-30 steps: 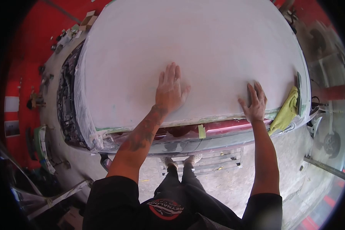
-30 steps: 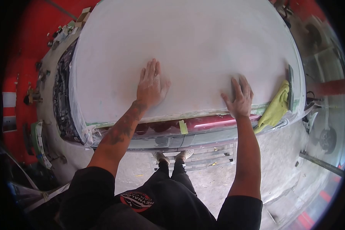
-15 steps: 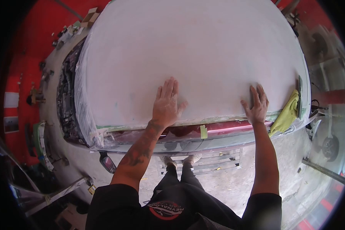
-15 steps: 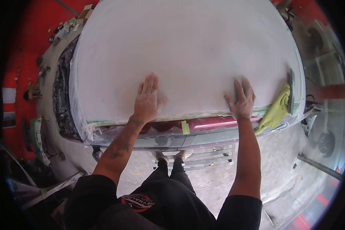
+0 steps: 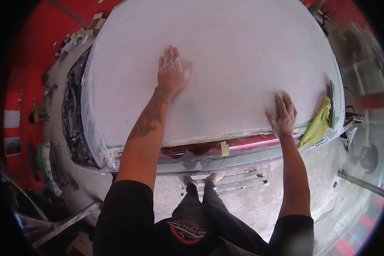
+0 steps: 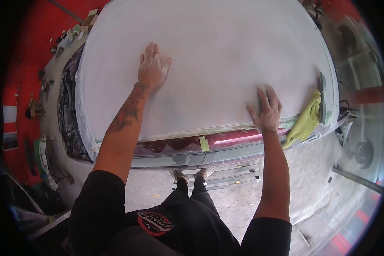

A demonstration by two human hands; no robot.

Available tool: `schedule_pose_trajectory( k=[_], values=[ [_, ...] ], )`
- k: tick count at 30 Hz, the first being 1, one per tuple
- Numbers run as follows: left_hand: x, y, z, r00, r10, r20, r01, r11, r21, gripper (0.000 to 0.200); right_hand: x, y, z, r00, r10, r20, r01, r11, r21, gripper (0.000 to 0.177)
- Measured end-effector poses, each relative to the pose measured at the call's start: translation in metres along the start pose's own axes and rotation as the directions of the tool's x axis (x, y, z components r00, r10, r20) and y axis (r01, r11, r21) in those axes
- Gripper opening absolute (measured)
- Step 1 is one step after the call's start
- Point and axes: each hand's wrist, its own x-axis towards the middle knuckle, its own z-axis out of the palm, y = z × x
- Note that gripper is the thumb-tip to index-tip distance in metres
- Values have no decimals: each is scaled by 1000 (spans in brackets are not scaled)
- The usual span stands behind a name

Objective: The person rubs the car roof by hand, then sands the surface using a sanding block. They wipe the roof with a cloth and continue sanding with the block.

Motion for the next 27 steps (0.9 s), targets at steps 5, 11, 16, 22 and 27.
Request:
schedule_pose_trajectory(
  k=[5,11,16,22,27],
  values=[
    [-17,2,-6,1000,25,-18,-25,1000,-1,72,0,2,2,999,-28,-32,27,999,-17,65],
    [-71,13,-27,998,66,4,-66,998,-24,71,0,0,1,999,-29,-44,29,1000,1,66],
    [-108,16,-37,996,89,18,-87,992,-87,75,0,5,5,998,-35,-53,34,999,-16,65],
    [-145,20,-48,995,79,68,-69,989,-132,79,1,4,5,997,-47,-61,46,999,-22,64],
    [-176,22,-57,990,79,116,-59,985,-163,80,1,3,6,996,-52,-67,50,998,-28,64]
  ],
)
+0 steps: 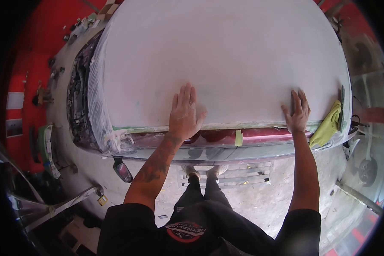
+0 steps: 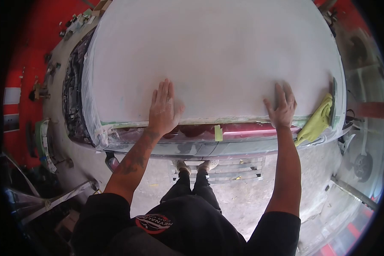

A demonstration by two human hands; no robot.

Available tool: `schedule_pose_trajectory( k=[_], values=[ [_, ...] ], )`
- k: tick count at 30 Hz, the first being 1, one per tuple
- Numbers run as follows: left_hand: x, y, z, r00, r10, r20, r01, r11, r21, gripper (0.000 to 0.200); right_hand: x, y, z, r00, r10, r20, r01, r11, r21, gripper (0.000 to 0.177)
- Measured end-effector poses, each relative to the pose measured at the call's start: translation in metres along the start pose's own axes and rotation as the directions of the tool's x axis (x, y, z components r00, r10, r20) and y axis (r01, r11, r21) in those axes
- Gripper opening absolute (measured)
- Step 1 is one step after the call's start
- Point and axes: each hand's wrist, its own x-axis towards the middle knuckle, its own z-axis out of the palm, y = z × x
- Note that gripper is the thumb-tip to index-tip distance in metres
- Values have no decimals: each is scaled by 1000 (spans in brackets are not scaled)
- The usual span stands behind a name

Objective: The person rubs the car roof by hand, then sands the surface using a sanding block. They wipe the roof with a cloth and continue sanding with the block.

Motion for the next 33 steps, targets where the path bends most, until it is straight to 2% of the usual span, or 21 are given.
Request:
schedule_pose_trajectory(
  k=[4,8,14,22,27,33],
  values=[
    [-21,2,-4,996,-36,82,38,999,-30,81,1,0,-1,1000,0,-5,0,1000,11,63],
    [-14,-4,-3,996,-23,82,23,1000,-4,81,1,-3,-4,1000,16,9,-17,1000,13,63],
    [48,-34,-2,998,-67,-20,69,990,124,74,2,-3,-5,1000,17,9,-17,1000,24,62],
    [117,-89,6,989,-99,-112,117,979,166,71,2,-2,-5,1000,3,-1,-3,1000,22,63],
    [86,-86,2,989,-73,-129,94,982,164,70,1,0,-2,1000,4,11,-4,1000,12,62],
    [28,-79,-8,993,-86,-79,96,987,131,72,2,-2,-2,1000,18,6,-18,1000,8,62]
  ],
)
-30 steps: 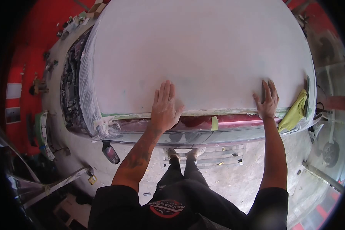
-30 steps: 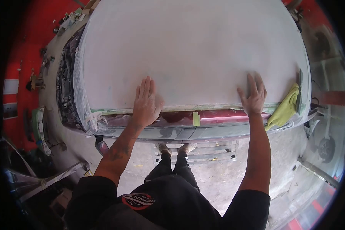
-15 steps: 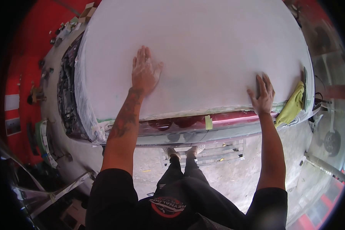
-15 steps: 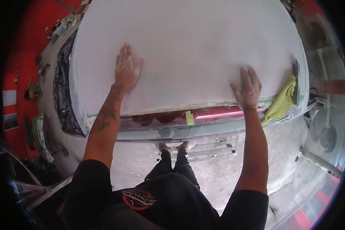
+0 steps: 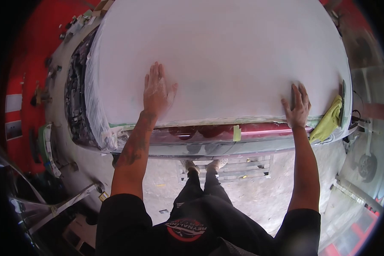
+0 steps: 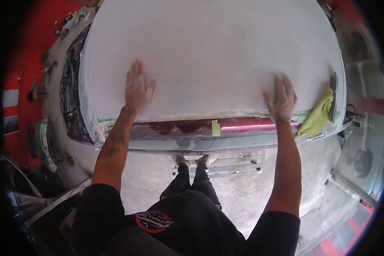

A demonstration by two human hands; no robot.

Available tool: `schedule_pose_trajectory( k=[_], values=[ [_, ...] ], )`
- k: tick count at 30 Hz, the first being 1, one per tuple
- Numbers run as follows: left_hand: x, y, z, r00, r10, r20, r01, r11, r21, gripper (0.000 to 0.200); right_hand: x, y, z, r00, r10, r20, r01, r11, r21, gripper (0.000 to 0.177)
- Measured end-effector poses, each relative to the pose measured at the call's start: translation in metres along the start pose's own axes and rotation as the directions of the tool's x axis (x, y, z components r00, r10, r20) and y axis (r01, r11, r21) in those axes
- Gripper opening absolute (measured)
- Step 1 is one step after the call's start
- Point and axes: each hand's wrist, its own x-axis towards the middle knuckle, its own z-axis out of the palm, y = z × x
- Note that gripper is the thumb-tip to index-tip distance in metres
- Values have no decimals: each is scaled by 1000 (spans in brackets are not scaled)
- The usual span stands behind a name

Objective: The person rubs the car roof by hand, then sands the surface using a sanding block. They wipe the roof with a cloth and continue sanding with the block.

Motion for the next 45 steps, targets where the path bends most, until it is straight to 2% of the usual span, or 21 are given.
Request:
schedule_pose_trajectory(
  k=[9,13,18,20,30,37,45],
  values=[
    [-67,5,-10,999,-28,36,30,997,-70,76,0,0,1,1000,3,1,-3,1000,1,61],
    [-90,7,-18,993,-9,114,19,996,-90,79,0,-2,1,1000,19,10,-19,1000,-2,61],
    [-86,9,-17,989,-6,149,23,993,-113,79,-2,0,2,1000,24,3,-24,1000,4,61],
    [-78,8,-15,987,-19,161,26,999,-45,78,-1,0,2,1000,19,-8,-19,1000,8,62],
    [36,32,4,988,129,80,-128,992,-12,75,-1,0,-1,1000,-1,-12,2,1000,30,63],
    [128,59,31,989,144,41,-146,988,55,76,-1,-1,-3,999,24,40,-25,999,26,66],
    [223,87,60,987,159,8,-159,982,106,77,0,0,-5,1000,10,24,-11,999,50,67]
  ],
)
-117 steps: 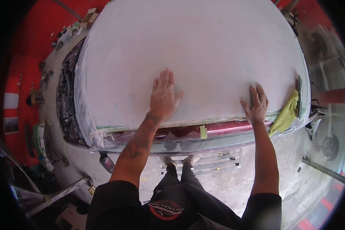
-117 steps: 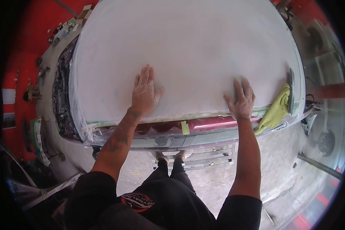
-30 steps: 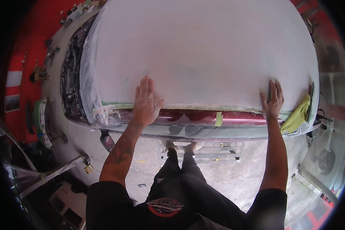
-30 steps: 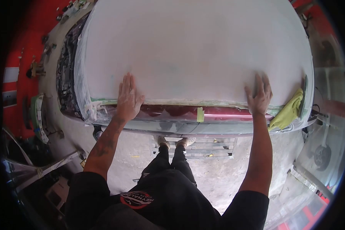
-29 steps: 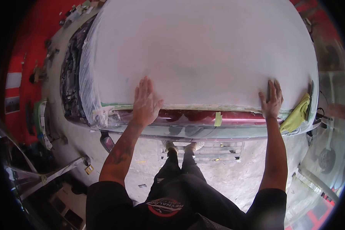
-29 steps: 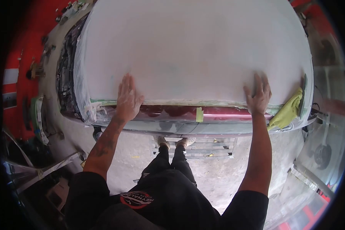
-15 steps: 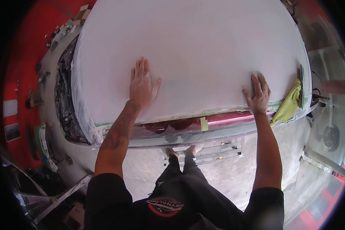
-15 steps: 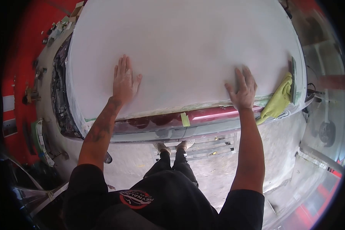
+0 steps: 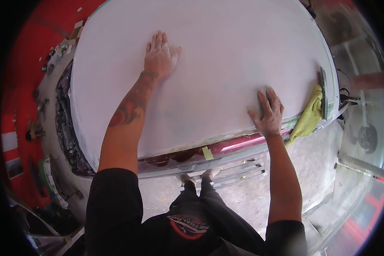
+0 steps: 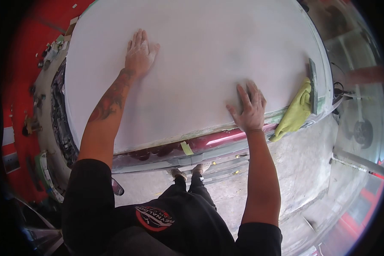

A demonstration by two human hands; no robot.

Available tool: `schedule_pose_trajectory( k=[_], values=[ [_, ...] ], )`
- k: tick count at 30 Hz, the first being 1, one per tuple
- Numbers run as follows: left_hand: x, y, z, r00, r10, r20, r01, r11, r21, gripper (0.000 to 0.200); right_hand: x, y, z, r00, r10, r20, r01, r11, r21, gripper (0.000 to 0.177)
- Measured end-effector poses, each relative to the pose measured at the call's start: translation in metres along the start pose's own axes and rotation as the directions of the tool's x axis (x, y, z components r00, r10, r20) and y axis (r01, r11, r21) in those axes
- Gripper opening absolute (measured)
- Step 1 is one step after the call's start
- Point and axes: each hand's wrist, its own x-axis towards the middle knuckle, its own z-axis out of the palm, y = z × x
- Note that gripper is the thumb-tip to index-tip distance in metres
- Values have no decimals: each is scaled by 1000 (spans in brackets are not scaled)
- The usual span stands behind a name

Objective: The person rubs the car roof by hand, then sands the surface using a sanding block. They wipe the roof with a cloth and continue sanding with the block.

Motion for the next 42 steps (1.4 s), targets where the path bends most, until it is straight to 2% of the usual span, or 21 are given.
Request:
schedule_pose_trajectory(
  k=[7,13,26,36,42],
  values=[
    [62,8,9,998,-62,32,63,997,-32,78,2,0,-4,999,12,35,-13,1000,14,68],
    [62,7,12,998,-63,14,64,997,-42,77,1,3,-3,1000,-9,24,8,999,44,68],
    [-55,6,-17,999,49,10,-48,997,-68,74,-1,4,1,1000,-20,-12,20,1000,0,65],
    [-138,24,-40,999,46,-20,-48,990,-136,73,-1,6,5,998,-52,-27,52,999,-10,62],
    [-193,56,-58,995,70,68,-55,978,-199,76,-2,7,7,998,-47,-28,47,999,-10,62]
  ],
)
